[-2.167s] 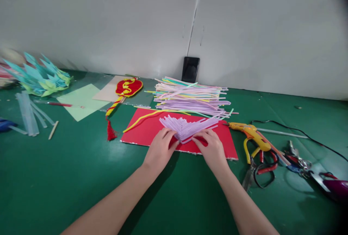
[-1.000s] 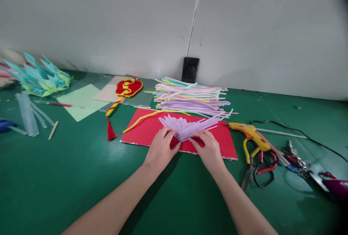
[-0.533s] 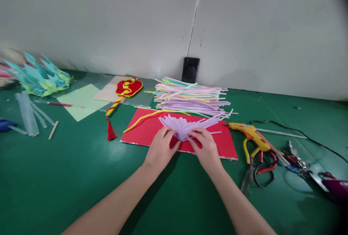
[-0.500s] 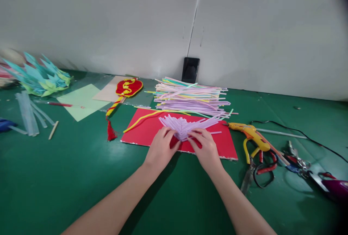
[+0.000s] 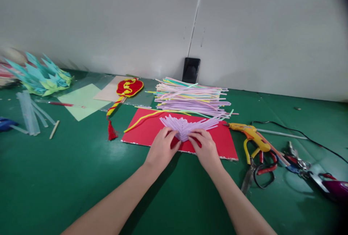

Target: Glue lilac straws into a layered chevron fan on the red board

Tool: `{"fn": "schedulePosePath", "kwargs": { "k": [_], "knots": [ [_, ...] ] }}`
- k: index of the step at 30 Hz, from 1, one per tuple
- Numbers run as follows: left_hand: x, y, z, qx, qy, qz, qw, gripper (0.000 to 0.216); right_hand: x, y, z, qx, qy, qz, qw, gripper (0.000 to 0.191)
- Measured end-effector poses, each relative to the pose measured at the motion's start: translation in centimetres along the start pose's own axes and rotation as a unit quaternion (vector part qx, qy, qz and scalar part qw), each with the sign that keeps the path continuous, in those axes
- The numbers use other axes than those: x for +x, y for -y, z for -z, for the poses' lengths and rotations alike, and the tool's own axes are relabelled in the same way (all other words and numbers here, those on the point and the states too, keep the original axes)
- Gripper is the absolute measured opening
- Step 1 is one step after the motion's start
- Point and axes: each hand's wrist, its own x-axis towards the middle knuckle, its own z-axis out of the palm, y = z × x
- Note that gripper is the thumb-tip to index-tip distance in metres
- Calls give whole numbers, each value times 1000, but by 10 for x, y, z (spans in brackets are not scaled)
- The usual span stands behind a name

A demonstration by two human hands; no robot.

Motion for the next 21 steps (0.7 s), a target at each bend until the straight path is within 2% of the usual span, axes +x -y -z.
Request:
{"fn": "schedulePosePath", "kwargs": {
  "k": [12,21],
  "knots": [
    [-2,1,-1,-18,-4,-3,1000,27,1,3,4,-6,4,15,1000,12],
    [-2,-1,4,-19,17,-13,1000,21,1,1,5,-6,-1,18,1000,10]
  ]
}}
